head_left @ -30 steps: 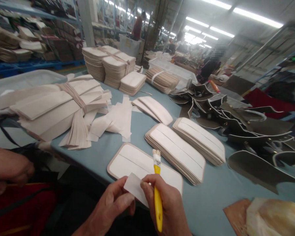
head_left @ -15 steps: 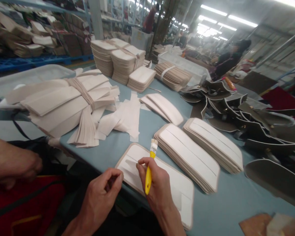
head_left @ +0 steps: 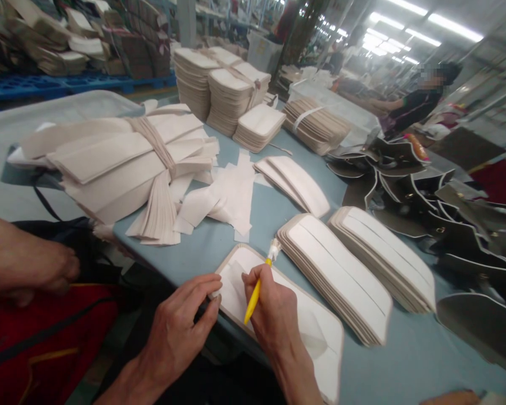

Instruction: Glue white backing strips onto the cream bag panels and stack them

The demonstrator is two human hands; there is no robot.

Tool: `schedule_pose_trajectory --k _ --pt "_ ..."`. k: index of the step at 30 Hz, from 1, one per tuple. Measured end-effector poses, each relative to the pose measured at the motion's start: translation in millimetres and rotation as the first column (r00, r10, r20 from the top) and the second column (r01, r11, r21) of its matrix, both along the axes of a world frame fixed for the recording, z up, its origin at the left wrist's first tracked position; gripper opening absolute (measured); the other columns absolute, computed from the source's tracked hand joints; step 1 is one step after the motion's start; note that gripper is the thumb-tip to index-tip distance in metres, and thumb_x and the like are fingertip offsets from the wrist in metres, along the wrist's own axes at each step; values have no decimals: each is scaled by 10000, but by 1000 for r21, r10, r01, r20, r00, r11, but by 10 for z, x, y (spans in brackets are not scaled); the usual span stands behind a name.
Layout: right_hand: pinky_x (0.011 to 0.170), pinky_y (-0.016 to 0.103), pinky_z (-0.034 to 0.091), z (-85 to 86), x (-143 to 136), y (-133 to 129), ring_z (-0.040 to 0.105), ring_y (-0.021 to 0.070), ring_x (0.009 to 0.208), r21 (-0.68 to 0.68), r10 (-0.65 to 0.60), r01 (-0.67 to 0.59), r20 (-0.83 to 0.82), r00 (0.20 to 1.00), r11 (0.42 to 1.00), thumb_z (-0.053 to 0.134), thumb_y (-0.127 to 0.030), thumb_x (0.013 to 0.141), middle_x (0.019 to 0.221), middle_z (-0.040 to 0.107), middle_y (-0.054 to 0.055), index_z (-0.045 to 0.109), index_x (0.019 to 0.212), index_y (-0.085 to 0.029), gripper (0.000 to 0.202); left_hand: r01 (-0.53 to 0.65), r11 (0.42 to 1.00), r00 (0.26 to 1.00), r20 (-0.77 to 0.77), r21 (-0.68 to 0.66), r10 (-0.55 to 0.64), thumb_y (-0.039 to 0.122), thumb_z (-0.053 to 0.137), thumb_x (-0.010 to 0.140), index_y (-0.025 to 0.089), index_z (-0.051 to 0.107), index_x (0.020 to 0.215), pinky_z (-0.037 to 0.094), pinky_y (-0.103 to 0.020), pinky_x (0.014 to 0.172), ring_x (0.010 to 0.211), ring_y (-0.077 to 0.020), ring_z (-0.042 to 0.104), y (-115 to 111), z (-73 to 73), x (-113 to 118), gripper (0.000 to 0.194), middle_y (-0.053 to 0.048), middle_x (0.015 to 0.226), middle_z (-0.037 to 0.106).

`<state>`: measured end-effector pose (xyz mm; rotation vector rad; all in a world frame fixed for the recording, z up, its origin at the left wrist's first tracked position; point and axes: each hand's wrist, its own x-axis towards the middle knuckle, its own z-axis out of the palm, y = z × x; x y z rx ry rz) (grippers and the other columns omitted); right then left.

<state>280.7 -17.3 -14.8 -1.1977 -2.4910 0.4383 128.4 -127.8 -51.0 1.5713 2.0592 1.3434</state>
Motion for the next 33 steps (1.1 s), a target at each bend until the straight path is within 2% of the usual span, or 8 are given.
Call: schedule_pose_trajectory --k 4,10,15,22,25,29,33 --pt "518 245 253 -1 -28 60 659 192 506 -4 38 -38 130 991 999 481 -145 944 597 670 -39 561 960 -228 116 25 1000 998 -60 -15 -26 278 630 937 254 769 1059 582 -293 948 1008 -215 775 5 19 -14 186 -55 1140 808" --pt "555 259 251 52 -58 143 697 210 580 -100 78 -56 239 968 993 476 -60 907 648 700 -23 559 1027 -217 214 51 999 992 -111 -16 -52 293 604 958 243 768 1037 583 -295 925 994 -214 784 36 70 -31 189 -56 1137 814" --pt "554 264 225 101 -72 194 707 212 604 -113 92 -62 281 955 992 480 -56 909 643 699 -23 561 1034 -219 220 71 997 981 -182 27 -65 252 606 967 232 745 1061 583 -273 933 989 -192 783 35 67 -40 169 -47 1132 812" --pt "554 265 212 104 -100 204 718 227 630 -153 80 -31 321 944 988 526 -85 941 672 712 -6 565 1034 -215 164 65 993 980 -195 100 -44 149 577 986 217 678 1062 554 -191 932 983 -113 747 13 85 -99 144 -15 1067 776" --pt "559 263 218 106 -104 207 721 232 640 -164 80 -29 314 946 986 540 -87 939 681 714 -6 563 1044 -216 168 47 997 967 -252 61 -30 189 562 1006 211 677 1059 547 -250 907 965 -144 720 115 130 -177 129 -22 1026 746" --pt "563 265 225 100 -109 216 722 235 647 -171 81 -29 307 948 985 546 -89 941 687 719 -6 559 1049 -223 173 106 994 950 -294 -28 -109 263 512 1034 214 694 1085 527 -333 890 958 -197 679 351 128 -311 196 -33 1002 719" --pt "564 267 231 100 -108 219 716 233 640 -185 68 -12 296 953 983 542 -103 952 686 722 -7 557 1049 -227 158 155 985 949 -267 -73 -169 254 469 1040 199 686 1122 519 -333 889 972 -197 668 535 106 -401 238 -46 1020 704"
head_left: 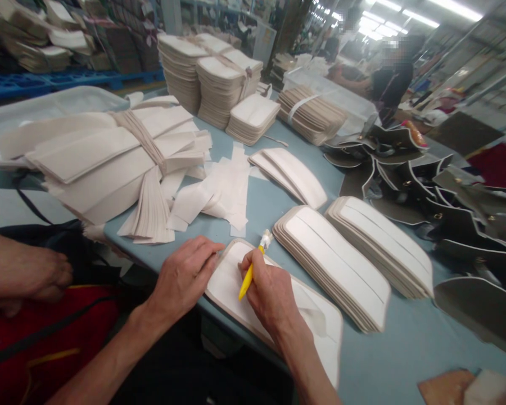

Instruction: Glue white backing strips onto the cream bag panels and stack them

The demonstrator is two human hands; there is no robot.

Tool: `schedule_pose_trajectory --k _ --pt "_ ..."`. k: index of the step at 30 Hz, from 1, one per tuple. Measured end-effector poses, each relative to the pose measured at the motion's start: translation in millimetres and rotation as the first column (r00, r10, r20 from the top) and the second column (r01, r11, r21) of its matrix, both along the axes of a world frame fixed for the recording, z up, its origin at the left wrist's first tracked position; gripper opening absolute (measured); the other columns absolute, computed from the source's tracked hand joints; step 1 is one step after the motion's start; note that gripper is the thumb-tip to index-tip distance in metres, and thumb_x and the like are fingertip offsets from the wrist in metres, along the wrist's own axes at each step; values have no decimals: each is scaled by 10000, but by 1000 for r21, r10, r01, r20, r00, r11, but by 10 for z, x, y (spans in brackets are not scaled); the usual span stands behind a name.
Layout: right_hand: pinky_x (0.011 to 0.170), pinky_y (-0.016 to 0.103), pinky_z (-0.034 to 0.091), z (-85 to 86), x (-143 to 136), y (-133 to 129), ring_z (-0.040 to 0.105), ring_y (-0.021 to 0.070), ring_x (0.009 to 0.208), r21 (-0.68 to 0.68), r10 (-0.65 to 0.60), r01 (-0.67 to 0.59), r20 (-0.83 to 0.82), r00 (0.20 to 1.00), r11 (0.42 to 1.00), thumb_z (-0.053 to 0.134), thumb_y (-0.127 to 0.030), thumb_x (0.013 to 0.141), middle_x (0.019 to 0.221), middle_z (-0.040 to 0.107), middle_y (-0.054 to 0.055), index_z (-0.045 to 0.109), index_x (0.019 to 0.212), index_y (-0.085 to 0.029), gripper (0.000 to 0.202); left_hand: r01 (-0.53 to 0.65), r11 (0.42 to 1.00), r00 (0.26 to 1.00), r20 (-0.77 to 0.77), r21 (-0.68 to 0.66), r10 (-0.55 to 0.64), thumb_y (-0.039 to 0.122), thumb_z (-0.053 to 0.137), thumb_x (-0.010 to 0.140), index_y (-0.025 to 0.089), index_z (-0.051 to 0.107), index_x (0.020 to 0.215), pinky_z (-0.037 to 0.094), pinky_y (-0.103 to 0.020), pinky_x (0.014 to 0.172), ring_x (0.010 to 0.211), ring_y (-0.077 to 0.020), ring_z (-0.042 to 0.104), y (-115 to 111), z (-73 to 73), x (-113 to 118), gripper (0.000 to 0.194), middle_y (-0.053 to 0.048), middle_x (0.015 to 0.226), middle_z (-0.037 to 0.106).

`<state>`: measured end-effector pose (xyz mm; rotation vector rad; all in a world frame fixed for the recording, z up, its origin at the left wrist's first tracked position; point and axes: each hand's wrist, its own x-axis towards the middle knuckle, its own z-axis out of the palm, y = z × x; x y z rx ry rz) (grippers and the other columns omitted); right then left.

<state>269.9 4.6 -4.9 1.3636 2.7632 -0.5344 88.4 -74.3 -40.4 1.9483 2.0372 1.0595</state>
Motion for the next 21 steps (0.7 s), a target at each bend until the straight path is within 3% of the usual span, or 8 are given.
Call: schedule_pose_trajectory --k 6,21 --pt "568 265 240 41 3 14 721 229 669 -53 -3 3 1 1000 999 545 -80 926 710 725 -1 564 1059 -218 193 95 994 995 47 -52 -92 259 467 1035 230 700 1114 515 -312 874 955 -184 666 50 38 -12 248 -24 999 707" --pt "592 269 246 27 5 7 734 243 734 -103 -22 24 20 1000 994 545 -82 949 754 738 9 568 1097 -212 198 135 985 982 150 -112 -117 242 444 1034 227 665 1145 527 -314 920 1003 -180 667 29 0 -54 248 -35 1059 703"
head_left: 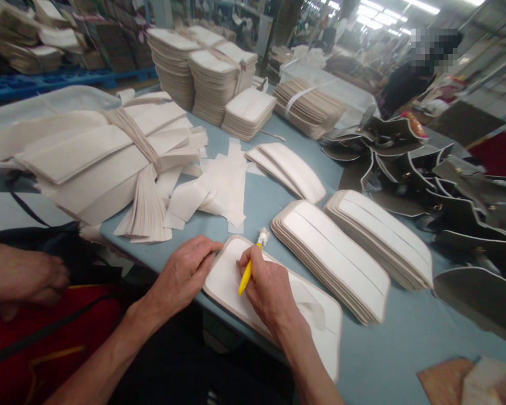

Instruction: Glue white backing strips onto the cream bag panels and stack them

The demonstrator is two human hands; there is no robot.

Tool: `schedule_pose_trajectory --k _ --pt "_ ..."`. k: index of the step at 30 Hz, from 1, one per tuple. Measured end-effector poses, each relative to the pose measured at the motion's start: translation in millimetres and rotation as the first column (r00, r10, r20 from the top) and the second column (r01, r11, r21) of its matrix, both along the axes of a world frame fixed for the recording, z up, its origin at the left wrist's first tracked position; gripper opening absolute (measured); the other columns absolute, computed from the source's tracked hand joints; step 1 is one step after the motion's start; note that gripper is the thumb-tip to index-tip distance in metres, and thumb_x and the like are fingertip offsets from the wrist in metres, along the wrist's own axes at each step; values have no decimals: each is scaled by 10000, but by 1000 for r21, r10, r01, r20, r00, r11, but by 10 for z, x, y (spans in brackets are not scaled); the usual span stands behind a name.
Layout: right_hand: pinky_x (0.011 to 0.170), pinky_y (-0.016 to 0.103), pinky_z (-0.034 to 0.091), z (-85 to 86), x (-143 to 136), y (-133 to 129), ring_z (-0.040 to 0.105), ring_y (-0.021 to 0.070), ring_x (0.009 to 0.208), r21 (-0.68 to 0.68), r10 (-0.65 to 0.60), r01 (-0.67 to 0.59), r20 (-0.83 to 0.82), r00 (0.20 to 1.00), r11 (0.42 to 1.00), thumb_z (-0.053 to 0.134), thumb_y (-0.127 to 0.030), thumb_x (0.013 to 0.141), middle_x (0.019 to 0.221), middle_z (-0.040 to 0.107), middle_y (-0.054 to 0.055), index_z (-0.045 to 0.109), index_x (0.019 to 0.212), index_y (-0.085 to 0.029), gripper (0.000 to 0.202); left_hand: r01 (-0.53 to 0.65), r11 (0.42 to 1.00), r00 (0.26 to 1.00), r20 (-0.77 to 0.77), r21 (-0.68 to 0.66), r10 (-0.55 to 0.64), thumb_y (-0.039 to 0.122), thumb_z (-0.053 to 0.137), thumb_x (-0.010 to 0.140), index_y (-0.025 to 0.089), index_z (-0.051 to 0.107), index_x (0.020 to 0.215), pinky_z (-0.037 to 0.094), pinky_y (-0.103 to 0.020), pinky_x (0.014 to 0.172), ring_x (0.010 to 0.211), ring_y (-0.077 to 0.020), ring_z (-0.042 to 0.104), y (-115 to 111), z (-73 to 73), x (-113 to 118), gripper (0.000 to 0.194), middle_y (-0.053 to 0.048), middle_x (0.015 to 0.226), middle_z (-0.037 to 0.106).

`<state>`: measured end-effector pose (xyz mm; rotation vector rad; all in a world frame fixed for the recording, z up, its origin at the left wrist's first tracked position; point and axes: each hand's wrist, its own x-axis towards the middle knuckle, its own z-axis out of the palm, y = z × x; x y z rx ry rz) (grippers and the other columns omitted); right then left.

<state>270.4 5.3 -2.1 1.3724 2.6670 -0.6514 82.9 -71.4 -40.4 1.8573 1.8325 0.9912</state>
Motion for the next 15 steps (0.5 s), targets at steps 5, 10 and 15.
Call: schedule_pose_trajectory --k 5,10,15 --pt "579 272 226 -4 -22 4 729 239 716 1 -8 8 11 1000 1000 542 -106 964 758 744 15 571 1095 -210 170 18 1000 1000 -12 12 -18 260 448 1037 221 659 1112 527 -293 886 992 -173 664 -15 28 -9 227 -37 1045 696" --pt "578 260 237 -36 -19 2 721 219 701 18 -8 8 13 1000 1000 561 -103 949 752 745 -3 559 1091 -223 185 30 999 995 -95 15 -28 329 487 1035 237 714 1067 482 -336 851 941 -189 653 16 10 46 247 -31 1003 705" --pt "564 265 211 -28 -30 -34 717 212 684 44 -12 12 16 1000 999 568 -116 958 750 748 -6 558 1088 -231 174 -24 1000 983 -180 3 24 347 501 1026 245 723 991 413 -348 762 881 -203 634 58 -36 97 246 -26 941 692"
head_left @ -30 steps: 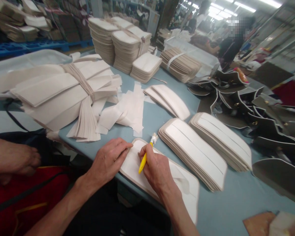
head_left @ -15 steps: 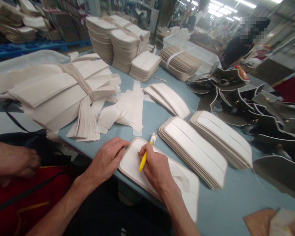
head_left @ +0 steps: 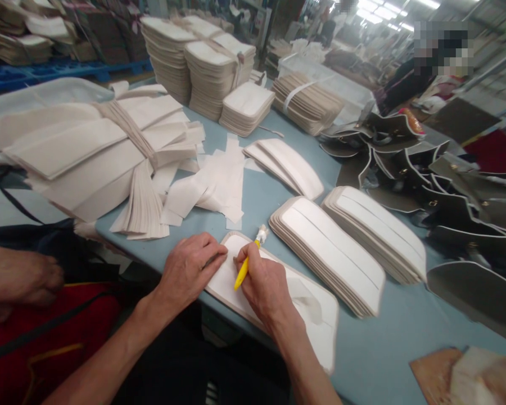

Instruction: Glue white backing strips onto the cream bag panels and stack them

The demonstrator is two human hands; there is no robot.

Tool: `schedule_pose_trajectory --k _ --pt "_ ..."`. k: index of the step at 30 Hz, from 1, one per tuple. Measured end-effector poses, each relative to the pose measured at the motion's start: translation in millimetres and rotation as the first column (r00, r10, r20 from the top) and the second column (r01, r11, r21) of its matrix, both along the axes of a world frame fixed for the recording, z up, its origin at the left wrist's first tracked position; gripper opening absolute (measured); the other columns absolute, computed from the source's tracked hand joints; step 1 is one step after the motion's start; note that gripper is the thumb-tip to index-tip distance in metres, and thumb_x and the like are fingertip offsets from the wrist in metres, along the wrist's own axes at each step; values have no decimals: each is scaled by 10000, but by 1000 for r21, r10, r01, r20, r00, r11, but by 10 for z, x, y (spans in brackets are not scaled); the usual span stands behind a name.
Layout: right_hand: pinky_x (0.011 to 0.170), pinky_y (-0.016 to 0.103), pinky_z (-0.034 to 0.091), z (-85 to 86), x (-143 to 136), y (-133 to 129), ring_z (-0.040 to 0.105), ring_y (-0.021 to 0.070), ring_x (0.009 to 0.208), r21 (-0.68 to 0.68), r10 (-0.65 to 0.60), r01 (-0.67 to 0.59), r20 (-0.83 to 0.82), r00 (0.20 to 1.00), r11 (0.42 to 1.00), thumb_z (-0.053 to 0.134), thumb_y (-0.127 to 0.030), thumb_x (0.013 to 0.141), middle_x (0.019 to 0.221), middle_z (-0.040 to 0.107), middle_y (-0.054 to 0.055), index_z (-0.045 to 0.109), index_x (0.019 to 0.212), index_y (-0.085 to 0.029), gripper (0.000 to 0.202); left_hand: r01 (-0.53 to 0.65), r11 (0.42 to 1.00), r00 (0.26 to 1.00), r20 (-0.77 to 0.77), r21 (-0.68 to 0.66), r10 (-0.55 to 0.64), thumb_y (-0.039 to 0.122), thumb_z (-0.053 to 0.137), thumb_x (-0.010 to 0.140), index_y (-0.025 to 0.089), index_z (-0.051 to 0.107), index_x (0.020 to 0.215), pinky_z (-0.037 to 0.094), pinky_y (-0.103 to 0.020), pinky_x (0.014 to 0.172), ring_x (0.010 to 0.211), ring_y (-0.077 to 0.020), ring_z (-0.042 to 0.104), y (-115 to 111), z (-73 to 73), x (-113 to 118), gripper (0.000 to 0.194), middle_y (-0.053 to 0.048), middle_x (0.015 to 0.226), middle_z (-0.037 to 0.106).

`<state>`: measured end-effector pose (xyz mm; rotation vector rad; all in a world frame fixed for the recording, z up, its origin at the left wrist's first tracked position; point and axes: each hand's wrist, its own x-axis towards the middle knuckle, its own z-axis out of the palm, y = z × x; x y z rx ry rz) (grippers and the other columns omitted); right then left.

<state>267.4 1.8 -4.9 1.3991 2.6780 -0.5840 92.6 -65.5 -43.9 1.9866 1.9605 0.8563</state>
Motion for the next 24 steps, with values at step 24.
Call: schedule_pose_trajectory --k 24 --pt "570 234 328 151 1779 -401 614 117 532 544 -104 249 -284 953 801 535 -275 1059 615 631 -44 549 823 -226 241 -44 995 996 -85 -85 37 522 468 972 261 701 995 456 -366 852 965 -242 665 101 50 -37 351 -26 1019 702"
